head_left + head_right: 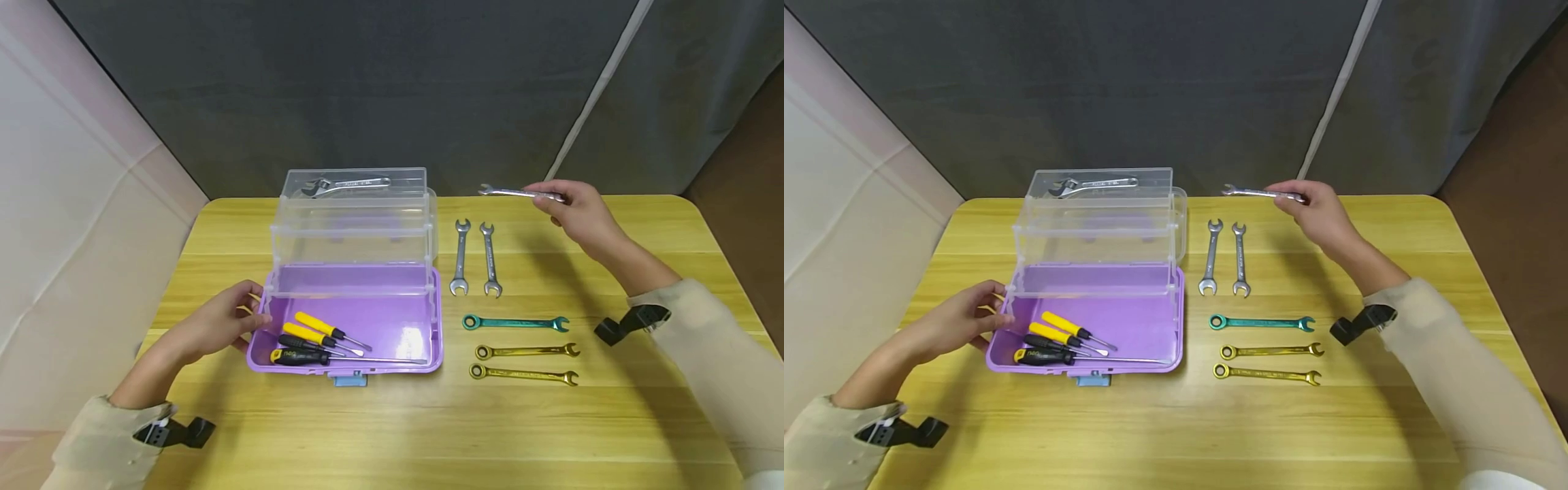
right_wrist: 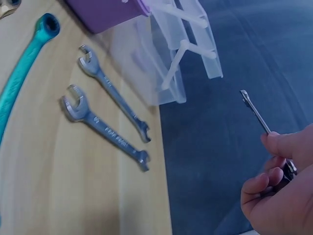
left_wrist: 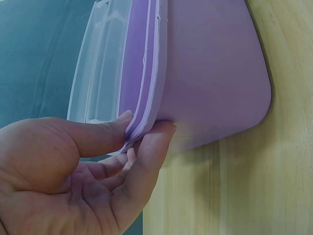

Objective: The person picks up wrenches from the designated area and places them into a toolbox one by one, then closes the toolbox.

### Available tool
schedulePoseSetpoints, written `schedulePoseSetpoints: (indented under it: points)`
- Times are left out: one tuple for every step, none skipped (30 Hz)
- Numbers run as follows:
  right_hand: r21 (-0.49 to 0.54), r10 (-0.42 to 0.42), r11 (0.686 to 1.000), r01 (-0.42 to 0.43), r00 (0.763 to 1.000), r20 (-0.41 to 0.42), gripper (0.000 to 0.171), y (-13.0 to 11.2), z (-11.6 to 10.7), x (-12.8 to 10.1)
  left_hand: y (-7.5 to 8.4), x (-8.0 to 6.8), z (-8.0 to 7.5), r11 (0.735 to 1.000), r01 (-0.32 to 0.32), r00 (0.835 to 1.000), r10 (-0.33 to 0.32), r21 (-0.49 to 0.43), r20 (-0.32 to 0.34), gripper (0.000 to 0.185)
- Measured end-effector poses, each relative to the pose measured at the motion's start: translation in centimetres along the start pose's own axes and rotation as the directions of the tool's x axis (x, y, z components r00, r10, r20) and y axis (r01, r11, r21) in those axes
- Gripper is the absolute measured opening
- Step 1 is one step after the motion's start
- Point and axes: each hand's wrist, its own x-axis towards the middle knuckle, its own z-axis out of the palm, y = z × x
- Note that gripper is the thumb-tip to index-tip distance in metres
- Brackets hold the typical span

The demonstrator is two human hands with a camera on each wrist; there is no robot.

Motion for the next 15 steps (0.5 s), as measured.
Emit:
schedulePoseSetpoints:
  points:
    - [-0.006,0.001,1.000,-0.001,1.000,0.003,0.036,-0.3,0.1,0.2,0.0,0.0,0.0,1.000,0.002,1.000,-0.002,-0.001,-0.001,0.038]
    - [-0.011,0.003,1.000,-0.003,1.000,0.006,0.036,-0.7,0.2,0.3,0.0,0.0,-0.1,1.000,-0.003,1.000,0.003,0.000,0.001,0.038]
    - [-0.016,0.006,1.000,-0.006,1.000,0.011,0.036,-1.0,0.2,0.4,0.0,0.0,-0.1,1.000,-0.003,1.000,0.003,-0.001,0.001,0.038]
    - [-0.018,0.010,1.000,-0.010,1.000,0.016,0.037,-1.3,0.4,0.6,0.0,0.0,-0.1,1.000,-0.003,1.000,0.003,-0.002,0.001,0.038]
    - [-0.020,0.014,1.000,-0.014,1.000,0.019,0.037,-1.7,0.5,0.8,0.0,0.0,-0.1,1.000,-0.003,1.000,0.003,-0.001,0.001,0.038]
    - [-0.020,0.016,1.000,-0.016,1.000,0.021,0.037,-2.0,0.6,0.9,0.1,0.0,-0.1,1.000,0.001,1.000,-0.001,0.001,0.000,0.038]
    - [-0.019,0.017,1.000,-0.017,1.000,0.023,0.037,-2.3,0.8,1.0,0.1,0.0,-0.1,1.000,0.004,1.000,-0.004,0.002,-0.001,0.038]
    - [-0.015,0.016,1.000,-0.015,1.000,0.026,0.037,-2.6,0.9,1.1,0.1,0.0,-0.1,1.000,0.008,1.000,-0.008,0.002,-0.003,0.038]
    - [-0.007,0.012,1.000,-0.012,1.000,0.028,0.036,-2.9,1.0,1.3,0.2,0.0,-0.1,1.000,0.012,1.000,-0.012,0.002,-0.005,0.038]
    - [0.001,0.009,1.000,-0.009,1.000,0.029,0.036,-3.1,1.2,1.4,0.1,0.0,-0.1,1.000,0.007,1.000,-0.007,0.004,-0.004,0.037]
    - [0.010,0.005,1.000,-0.005,1.000,0.030,0.035,-3.4,1.3,1.5,0.1,0.0,-0.1,1.000,0.003,1.000,-0.003,0.005,-0.002,0.037]
    - [0.020,-0.003,1.000,0.003,1.000,0.031,0.034,-3.6,1.4,1.6,0.1,-0.1,-0.1,1.000,0.000,1.000,0.000,0.006,-0.002,0.036]
    - [0.028,-0.013,1.000,0.012,0.999,0.034,0.033,-3.8,1.6,1.7,0.1,-0.1,-0.1,1.000,0.000,1.000,0.000,0.005,-0.003,0.036]
    - [0.040,-0.024,0.999,0.022,0.999,0.038,0.032,-4.1,1.7,1.9,0.0,-0.1,-0.1,1.000,-0.002,1.000,0.002,0.005,-0.002,0.036]
    - [0.050,-0.034,0.998,0.032,0.998,0.044,0.032,-4.3,1.9,2.0,0.0,-0.1,0.0,1.000,-0.002,1.000,0.002,0.005,-0.001,0.035]
